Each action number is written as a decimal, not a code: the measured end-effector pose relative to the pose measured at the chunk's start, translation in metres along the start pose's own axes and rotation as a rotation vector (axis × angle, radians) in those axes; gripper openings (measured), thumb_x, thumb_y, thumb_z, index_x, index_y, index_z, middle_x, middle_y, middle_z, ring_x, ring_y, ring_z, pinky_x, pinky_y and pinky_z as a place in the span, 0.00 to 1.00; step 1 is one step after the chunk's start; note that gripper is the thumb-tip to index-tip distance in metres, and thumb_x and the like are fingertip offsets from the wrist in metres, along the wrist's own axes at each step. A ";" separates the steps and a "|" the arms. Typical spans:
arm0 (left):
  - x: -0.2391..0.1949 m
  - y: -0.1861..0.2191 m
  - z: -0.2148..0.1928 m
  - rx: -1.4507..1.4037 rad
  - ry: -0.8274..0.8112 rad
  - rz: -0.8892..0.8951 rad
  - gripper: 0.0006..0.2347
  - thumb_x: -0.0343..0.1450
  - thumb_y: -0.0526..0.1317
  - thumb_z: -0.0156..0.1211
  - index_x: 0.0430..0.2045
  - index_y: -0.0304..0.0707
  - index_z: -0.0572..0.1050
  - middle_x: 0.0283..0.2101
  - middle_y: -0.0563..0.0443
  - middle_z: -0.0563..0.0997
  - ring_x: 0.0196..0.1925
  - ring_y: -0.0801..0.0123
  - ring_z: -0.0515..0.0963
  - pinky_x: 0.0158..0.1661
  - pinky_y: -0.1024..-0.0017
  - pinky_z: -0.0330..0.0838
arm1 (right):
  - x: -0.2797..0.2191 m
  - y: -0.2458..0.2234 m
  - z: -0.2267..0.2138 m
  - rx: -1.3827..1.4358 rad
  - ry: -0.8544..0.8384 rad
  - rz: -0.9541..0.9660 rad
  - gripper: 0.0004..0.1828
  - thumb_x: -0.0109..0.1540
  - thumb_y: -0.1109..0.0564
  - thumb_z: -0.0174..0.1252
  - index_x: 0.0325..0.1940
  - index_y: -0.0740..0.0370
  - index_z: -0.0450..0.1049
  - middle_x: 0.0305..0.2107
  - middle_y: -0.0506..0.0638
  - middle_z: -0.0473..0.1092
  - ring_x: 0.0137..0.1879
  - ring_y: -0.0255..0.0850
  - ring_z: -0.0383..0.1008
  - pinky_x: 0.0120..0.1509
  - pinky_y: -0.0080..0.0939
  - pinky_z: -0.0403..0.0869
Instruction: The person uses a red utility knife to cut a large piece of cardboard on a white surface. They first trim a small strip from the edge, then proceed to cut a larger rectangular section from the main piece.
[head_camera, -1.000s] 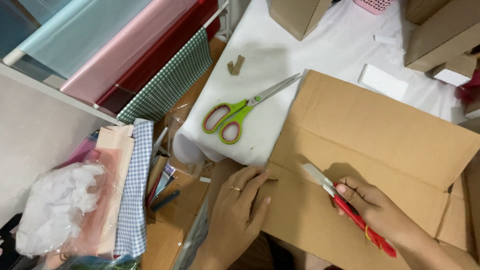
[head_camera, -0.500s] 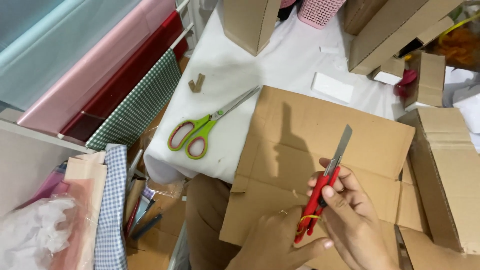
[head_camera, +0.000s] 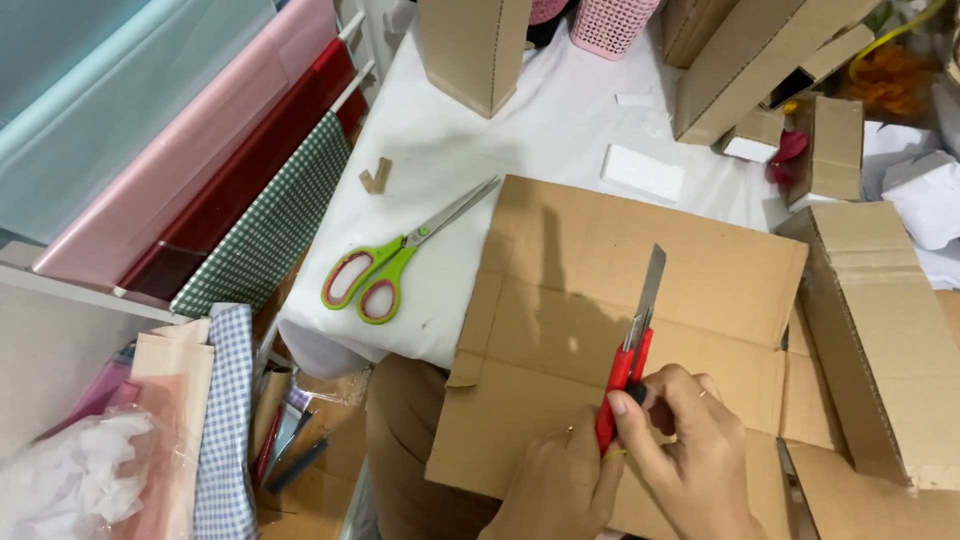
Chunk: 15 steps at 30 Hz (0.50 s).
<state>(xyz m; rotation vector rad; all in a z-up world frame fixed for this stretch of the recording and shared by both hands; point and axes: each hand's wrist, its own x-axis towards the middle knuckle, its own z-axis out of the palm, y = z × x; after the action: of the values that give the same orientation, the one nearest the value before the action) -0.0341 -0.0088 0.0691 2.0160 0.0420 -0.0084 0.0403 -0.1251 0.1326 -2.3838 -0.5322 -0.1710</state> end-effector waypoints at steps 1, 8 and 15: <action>0.000 0.002 -0.003 -0.012 -0.041 -0.004 0.12 0.77 0.44 0.45 0.47 0.34 0.67 0.31 0.37 0.78 0.25 0.36 0.75 0.24 0.45 0.64 | 0.001 0.002 -0.001 -0.025 -0.013 -0.094 0.14 0.63 0.49 0.59 0.27 0.55 0.67 0.18 0.41 0.64 0.27 0.36 0.58 0.38 0.33 0.63; 0.002 0.029 -0.039 -0.184 -0.279 -0.196 0.11 0.77 0.44 0.41 0.48 0.38 0.66 0.29 0.35 0.75 0.29 0.36 0.74 0.30 0.50 0.62 | 0.001 0.025 -0.016 -0.281 -0.230 -0.300 0.17 0.66 0.42 0.54 0.43 0.58 0.65 0.36 0.47 0.67 0.34 0.47 0.64 0.51 0.46 0.65; 0.001 0.034 -0.044 -0.186 -0.283 -0.193 0.13 0.77 0.44 0.39 0.49 0.39 0.68 0.33 0.38 0.80 0.33 0.37 0.77 0.33 0.49 0.66 | 0.007 0.010 -0.026 -0.315 -0.113 -0.462 0.17 0.66 0.46 0.55 0.49 0.61 0.68 0.43 0.52 0.73 0.45 0.44 0.74 0.46 0.43 0.65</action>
<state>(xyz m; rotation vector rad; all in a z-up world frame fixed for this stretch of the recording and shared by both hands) -0.0326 0.0158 0.1188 1.8020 0.0544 -0.3979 0.0510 -0.1463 0.1485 -2.5428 -1.1830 -0.3463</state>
